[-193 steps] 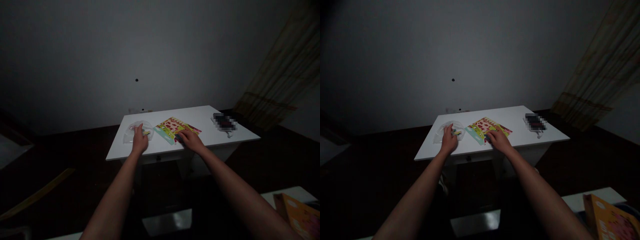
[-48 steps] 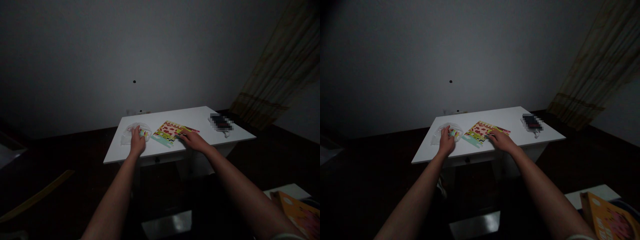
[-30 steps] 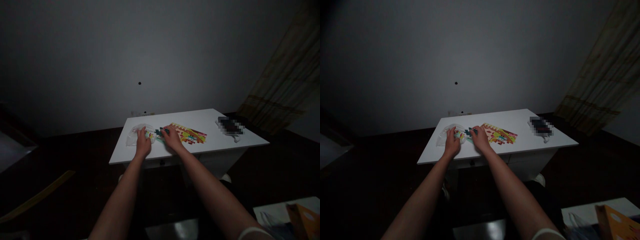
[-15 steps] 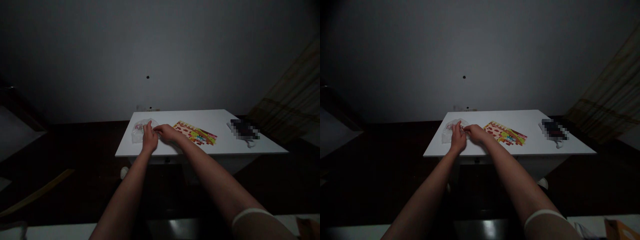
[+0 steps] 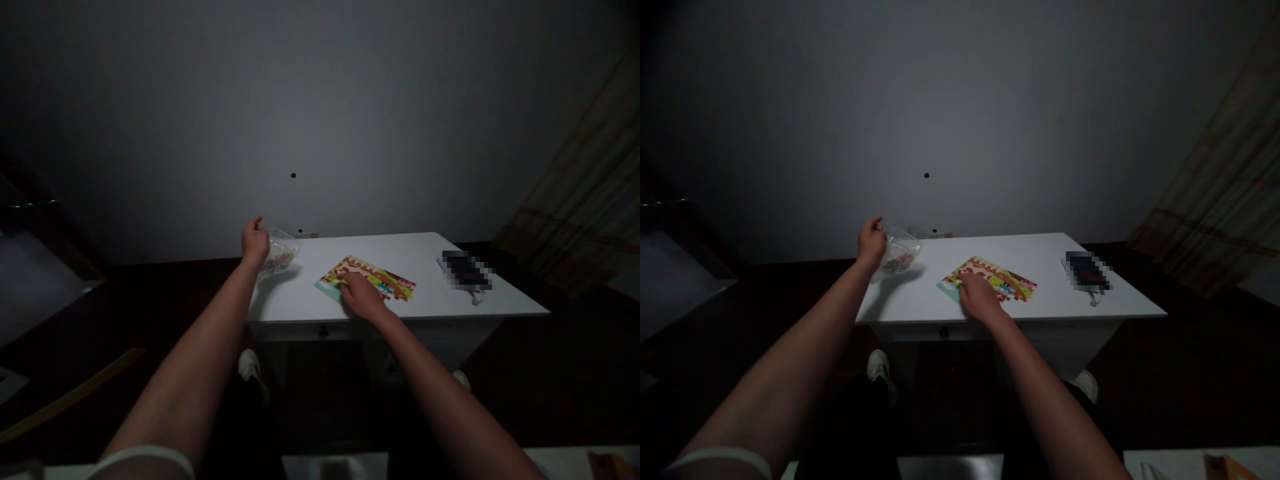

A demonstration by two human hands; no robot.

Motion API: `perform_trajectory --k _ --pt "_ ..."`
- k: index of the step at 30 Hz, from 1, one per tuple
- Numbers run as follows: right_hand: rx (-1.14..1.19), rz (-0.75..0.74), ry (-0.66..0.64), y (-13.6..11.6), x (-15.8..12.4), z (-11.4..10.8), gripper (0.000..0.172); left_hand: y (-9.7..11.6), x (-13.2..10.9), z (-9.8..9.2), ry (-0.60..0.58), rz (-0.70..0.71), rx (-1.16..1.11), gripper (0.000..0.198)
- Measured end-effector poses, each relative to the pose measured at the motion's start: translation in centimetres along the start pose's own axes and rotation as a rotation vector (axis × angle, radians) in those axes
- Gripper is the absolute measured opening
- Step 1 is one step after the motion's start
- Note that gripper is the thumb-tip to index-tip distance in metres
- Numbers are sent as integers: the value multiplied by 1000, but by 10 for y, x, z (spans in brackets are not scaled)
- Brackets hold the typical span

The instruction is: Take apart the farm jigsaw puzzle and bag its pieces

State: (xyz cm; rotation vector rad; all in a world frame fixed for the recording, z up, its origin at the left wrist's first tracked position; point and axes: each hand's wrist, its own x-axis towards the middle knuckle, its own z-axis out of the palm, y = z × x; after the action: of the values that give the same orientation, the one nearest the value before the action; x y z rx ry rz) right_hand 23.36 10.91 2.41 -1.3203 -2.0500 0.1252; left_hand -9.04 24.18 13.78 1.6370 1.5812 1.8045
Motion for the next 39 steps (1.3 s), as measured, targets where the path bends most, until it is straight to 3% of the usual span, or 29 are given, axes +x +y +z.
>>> perform_trajectory --k 3,7,14,19,23,25,28,29,33,39 --pt "-89 -22 -86 -10 -36 5 42 5 2 -7 -5 -24 87 57" --pt "-137 -1 -82 -12 -71 10 47 1 -26 -6 -61 -63 108 58" --pt "14 -96 -115 28 -89 -15 45 -8 -58 -5 -172 -71 115 63" --pt "86 -95 -105 46 -95 -23 40 9 -68 -19 -240 33 363 58" --pt "123 -67 -105 49 -96 -22 39 35 -115 -24 -85 281 562 58" --pt "141 -64 -99 49 -95 -23 38 45 -151 -14 -204 430 538 53" --pt "152 -35 -69 46 -92 -26 39 49 -206 17 -700 564 417 53" --pt "150 -18 -61 45 -91 -27 39 48 -220 29 -797 566 389 58" --pt "132 29 -76 44 -86 -33 37 39 -243 72 -903 513 329 70" --pt "139 105 -73 64 -60 -43 29 35 -223 99 -1006 506 377 50"
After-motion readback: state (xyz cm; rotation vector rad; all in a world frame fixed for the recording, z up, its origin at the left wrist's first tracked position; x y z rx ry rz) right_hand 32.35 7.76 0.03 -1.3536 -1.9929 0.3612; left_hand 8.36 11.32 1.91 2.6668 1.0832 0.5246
